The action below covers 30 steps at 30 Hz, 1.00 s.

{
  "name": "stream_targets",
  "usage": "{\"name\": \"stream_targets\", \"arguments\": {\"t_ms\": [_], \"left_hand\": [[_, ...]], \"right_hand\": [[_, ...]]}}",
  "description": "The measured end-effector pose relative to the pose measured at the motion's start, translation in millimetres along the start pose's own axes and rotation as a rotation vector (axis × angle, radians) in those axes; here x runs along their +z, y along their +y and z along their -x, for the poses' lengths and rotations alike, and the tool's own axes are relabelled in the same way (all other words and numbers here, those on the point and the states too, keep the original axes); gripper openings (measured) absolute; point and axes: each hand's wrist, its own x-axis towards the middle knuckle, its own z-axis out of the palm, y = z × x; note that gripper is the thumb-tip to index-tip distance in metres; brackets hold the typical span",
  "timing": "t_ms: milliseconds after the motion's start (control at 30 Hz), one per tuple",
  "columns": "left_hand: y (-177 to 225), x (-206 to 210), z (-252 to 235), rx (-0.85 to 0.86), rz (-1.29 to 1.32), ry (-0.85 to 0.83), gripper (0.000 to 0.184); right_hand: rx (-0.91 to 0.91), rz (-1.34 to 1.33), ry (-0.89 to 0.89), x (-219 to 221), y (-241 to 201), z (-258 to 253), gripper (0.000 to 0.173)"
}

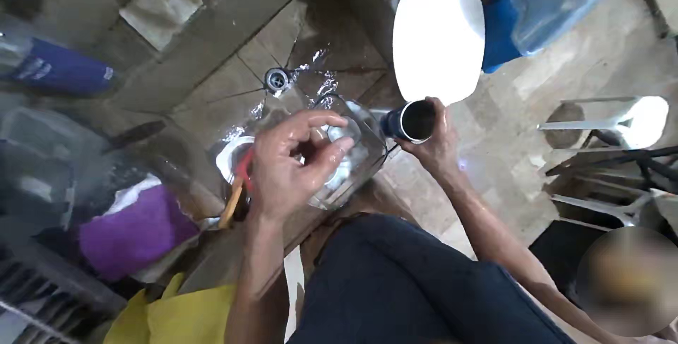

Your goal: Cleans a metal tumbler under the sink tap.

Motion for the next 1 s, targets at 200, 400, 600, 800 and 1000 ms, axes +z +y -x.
{"name": "stream_targets", "arguments": {"t_ms": [200, 400, 600, 800, 1000], "left_hand": [[-30, 19, -4, -0.137, -0.061, -0.154, 0.042], [-44, 56, -68, 0.014, -0.141, -0.267, 0.092], [-146, -38, -89, -0.354, 0.118, 0.139, 0.042], [-245, -141, -162, -0.652, 0.103, 0.727, 0.050], [-268, -180, -204, -0.708, 0.149, 0.559, 0.044]], "right_hand": [[-0.068, -0.161, 0.035, -63, -30, 5, 0.110], [-0.240, -0.434, 0.099, -79, -113, -68, 0.110], [0.167, -1.025, -0.204, 55, -151, -202, 0.077], [0.222, -0.721, -0.682, 161, -165, -263, 0.087], [0.160, -0.635, -0.955, 192, -175, -275, 0.078]]}}
